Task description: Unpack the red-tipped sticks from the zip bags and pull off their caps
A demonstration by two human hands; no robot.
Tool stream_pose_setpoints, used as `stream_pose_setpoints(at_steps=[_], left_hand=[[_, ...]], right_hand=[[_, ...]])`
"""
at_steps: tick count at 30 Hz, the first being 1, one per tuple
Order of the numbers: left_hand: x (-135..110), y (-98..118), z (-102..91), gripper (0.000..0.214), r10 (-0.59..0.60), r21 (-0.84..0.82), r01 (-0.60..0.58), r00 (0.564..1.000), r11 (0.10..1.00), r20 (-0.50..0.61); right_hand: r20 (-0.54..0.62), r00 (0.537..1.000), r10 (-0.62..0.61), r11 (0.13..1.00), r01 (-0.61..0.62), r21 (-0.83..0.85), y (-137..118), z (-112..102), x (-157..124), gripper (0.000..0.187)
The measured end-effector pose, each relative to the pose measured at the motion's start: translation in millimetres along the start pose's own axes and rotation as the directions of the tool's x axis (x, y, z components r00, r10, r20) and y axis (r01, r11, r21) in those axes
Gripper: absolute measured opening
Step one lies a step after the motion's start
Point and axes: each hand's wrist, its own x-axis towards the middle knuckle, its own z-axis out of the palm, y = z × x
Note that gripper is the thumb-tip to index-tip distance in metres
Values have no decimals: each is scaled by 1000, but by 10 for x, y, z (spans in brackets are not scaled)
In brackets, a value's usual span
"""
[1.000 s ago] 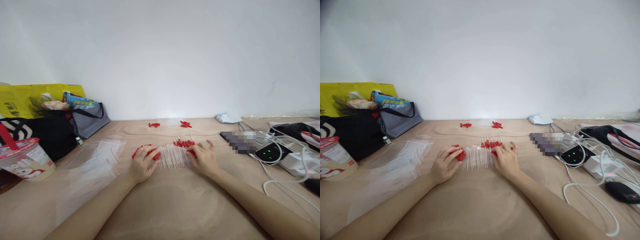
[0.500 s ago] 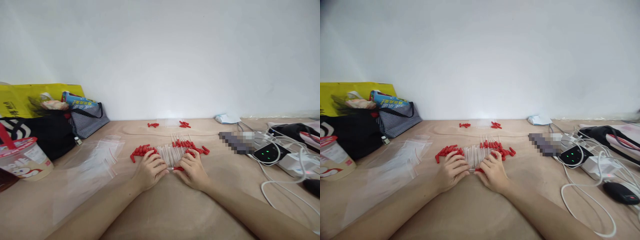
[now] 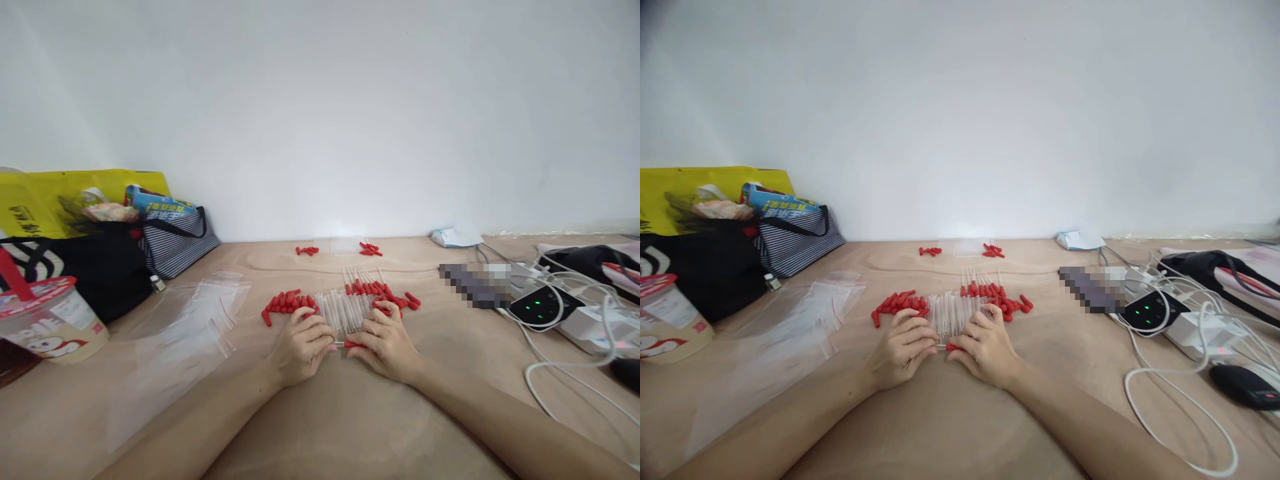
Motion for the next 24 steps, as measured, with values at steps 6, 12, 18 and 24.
stream_pose_setpoints(at_steps=[6, 12, 18, 24], left_hand=[[-29, 2, 5, 15, -6, -56, 6, 1000, 998, 0], [-30, 22, -8, 15, -8, -71, 9, 1000, 997, 10], [-62, 7, -51, 14, 4, -59, -4, 1000, 998, -6], [-194, -144, -79, 10, -112, -11, 111, 979, 994, -171]], right_hand=[[-30, 999, -18, 1000, 18, 17, -18, -14, -7, 15], [-11, 1000, -28, 1000, 28, 5, -39, -27, 1, 18], [-21, 999, -38, 999, 38, 0, -10, -40, -34, 16], [-161, 966, 202, 976, -213, -53, 186, -123, -97, 18]])
